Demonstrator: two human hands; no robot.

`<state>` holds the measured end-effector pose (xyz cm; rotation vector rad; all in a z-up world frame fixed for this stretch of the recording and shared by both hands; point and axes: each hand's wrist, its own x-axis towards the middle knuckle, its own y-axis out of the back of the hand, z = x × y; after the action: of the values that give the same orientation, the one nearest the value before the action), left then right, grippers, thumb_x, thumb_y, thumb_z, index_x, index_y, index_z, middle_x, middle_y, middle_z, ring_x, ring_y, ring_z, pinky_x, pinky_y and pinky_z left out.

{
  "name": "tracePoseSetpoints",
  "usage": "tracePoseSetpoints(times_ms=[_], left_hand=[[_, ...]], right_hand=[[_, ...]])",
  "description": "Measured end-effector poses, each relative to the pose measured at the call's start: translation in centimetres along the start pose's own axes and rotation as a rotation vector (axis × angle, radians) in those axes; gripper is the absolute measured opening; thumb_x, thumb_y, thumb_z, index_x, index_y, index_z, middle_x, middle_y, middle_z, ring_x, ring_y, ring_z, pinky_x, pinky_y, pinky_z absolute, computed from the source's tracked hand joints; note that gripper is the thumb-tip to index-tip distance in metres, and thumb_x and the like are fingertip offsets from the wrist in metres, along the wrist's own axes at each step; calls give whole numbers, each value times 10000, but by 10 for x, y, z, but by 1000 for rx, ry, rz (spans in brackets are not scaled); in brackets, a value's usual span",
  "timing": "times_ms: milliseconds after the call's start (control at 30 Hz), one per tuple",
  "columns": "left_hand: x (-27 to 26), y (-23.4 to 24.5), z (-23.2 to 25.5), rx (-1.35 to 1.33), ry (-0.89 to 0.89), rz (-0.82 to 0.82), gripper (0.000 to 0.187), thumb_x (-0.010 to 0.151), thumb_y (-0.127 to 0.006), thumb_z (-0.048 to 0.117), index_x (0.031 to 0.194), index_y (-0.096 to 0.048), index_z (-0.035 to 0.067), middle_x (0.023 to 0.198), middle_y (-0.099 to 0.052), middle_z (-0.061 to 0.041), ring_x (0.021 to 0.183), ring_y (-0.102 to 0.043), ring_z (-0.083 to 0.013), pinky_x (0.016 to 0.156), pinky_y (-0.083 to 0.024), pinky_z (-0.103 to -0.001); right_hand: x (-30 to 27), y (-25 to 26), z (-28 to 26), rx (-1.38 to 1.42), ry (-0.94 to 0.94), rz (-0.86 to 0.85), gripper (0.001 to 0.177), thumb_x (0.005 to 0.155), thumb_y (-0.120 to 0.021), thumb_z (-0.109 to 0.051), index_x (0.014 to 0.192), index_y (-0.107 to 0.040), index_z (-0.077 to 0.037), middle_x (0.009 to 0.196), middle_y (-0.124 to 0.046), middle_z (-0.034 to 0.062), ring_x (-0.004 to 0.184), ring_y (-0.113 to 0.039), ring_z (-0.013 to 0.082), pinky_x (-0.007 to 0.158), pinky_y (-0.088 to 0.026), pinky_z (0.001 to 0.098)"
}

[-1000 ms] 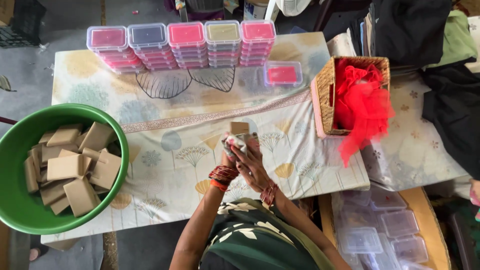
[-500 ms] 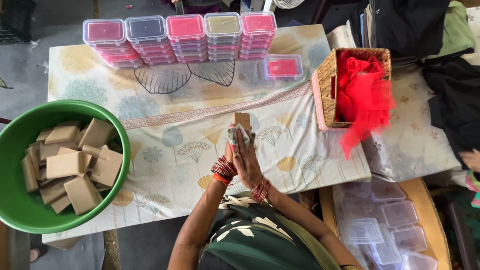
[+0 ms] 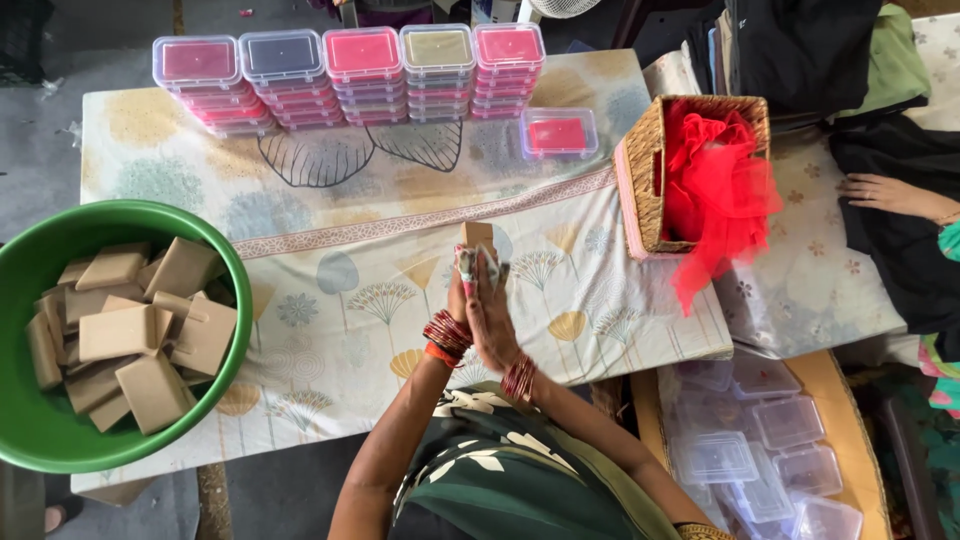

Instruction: The person is wrapping small rectangular blocks in fabric and placing them into containers or boxes.

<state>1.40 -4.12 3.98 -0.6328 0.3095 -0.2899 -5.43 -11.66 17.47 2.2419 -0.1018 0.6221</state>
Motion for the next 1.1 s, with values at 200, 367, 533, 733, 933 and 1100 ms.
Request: tracePoseSetpoints(times_ms=[200,367,533,733,933,1100], left_hand=[[-46,-78,53,-109,108,-18,775,1002,-334,607,1617,-225,149,1672,-254,-152,1504,-302,-297,1212,-286,-444],[-33,-57,41,21,9,-24,783,1031,-369,592,1620,-213,101,1699,-229,-144,1555,-247,-258,1269,-186,-417],[-3,16,-18,110,-68,-83,853,1030,-456,626,1618,-266,39,1586,-365,-307,1413,-397,-434,1184,-387,-512],[-60,-88,55,-107,245,97,860,920,-435,663,1599,-256,168,1584,-371,-125,1424,-425,-255,1126,-401,-480],[-15,-10,-2,-78,74,-5,789,1048,-470,588,1513,-394,-46,1489,-444,-270,1323,-484,-354,1128,-379,-508],[-18,8,-34,26,15,28,682,1059,-488,542,1472,-407,6,1411,-491,-278,1257,-547,-383,1087,-446,-570]], right_hand=[[47,20,37,224,-82,111,624,1137,-250,-394,1657,-126,-72,1733,-129,170,1607,-139,357,1321,-126,500],[9,-15,56,343,-167,145,623,1138,-231,-395,1656,-111,-70,1734,-131,193,1606,-170,355,1322,-120,454],[-10,15,-16,244,-108,-35,647,1123,-166,-413,1672,-55,-88,1745,-99,192,1612,-82,389,1294,0,553],[35,9,47,355,-164,86,693,1110,-238,-498,1658,-79,-106,1737,-98,174,1607,-160,339,1303,-197,485],[-17,-9,29,196,-44,65,628,1158,-131,-405,1677,-53,-61,1757,-55,192,1627,-115,396,1337,-51,537],[-5,9,17,278,-17,-61,619,1121,-217,-360,1663,-121,-78,1741,-103,165,1626,-78,364,1319,-89,513]])
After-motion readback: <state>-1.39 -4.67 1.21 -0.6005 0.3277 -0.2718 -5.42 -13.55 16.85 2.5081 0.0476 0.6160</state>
